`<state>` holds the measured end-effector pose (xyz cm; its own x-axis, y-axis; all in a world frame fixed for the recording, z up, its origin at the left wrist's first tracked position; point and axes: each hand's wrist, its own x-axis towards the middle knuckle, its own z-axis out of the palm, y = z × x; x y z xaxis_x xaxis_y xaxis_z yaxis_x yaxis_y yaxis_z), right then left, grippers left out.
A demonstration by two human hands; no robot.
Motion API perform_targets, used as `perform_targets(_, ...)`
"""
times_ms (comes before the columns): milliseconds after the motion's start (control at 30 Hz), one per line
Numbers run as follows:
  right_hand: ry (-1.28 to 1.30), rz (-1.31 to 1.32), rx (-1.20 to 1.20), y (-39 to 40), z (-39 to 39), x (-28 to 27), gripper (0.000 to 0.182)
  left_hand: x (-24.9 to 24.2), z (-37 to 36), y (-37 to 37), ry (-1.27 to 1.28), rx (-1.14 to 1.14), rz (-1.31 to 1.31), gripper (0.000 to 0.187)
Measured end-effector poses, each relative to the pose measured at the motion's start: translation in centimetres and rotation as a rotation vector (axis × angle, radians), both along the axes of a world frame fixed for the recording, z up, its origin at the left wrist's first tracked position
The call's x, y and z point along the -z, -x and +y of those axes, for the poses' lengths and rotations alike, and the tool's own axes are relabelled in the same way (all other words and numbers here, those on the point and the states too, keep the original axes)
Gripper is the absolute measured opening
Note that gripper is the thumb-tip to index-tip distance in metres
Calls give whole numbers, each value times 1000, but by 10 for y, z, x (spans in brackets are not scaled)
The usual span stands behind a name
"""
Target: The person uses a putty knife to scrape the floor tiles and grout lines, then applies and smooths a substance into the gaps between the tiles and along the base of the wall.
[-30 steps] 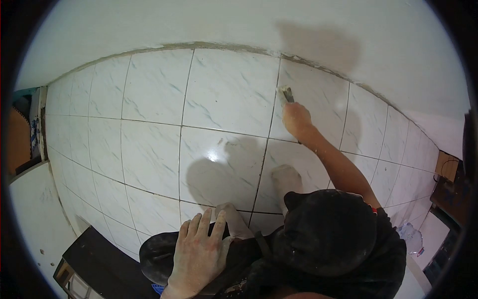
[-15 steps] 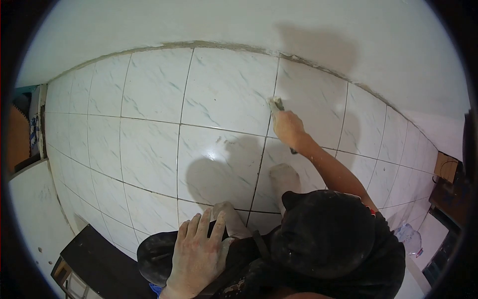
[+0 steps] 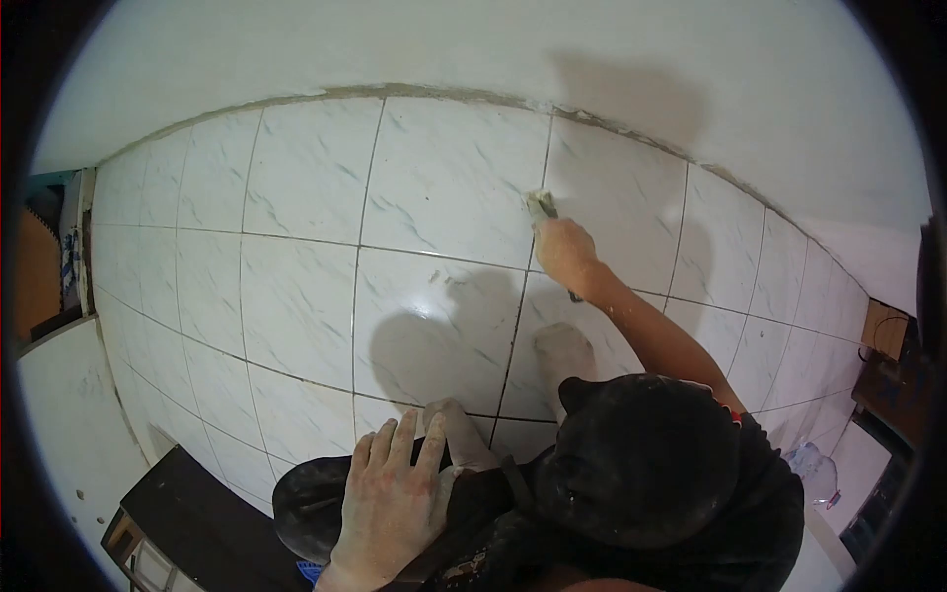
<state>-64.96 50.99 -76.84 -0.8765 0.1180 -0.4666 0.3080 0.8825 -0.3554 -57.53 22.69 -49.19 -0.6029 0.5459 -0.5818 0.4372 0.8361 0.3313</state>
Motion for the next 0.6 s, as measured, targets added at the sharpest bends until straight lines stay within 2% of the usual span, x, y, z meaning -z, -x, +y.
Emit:
perform_targets(133, 123, 33, 34, -22, 1, -4, 46, -3, -2, 1, -1, -28, -5, 52)
perform_targets(200, 176, -47, 56, -32, 4, 0, 56, -3, -2, 2, 4, -37, -22, 52)
perform_targets(333, 130, -22, 83, -40, 0, -2, 53, -1, -2, 3, 6, -25, -11, 52)
perform_targets(400, 174, 144, 77, -34, 1, 6, 52, -1, 0, 3, 2, -11, -22, 52)
perform_targets(500, 253, 105, 77, 2, 8, 2, 49, 0, 1, 4, -18, -12, -33, 52)
perform_targets(600, 233, 117, 54, 1, 6, 5, 46, -1, 0, 3, -3, -7, -21, 51)
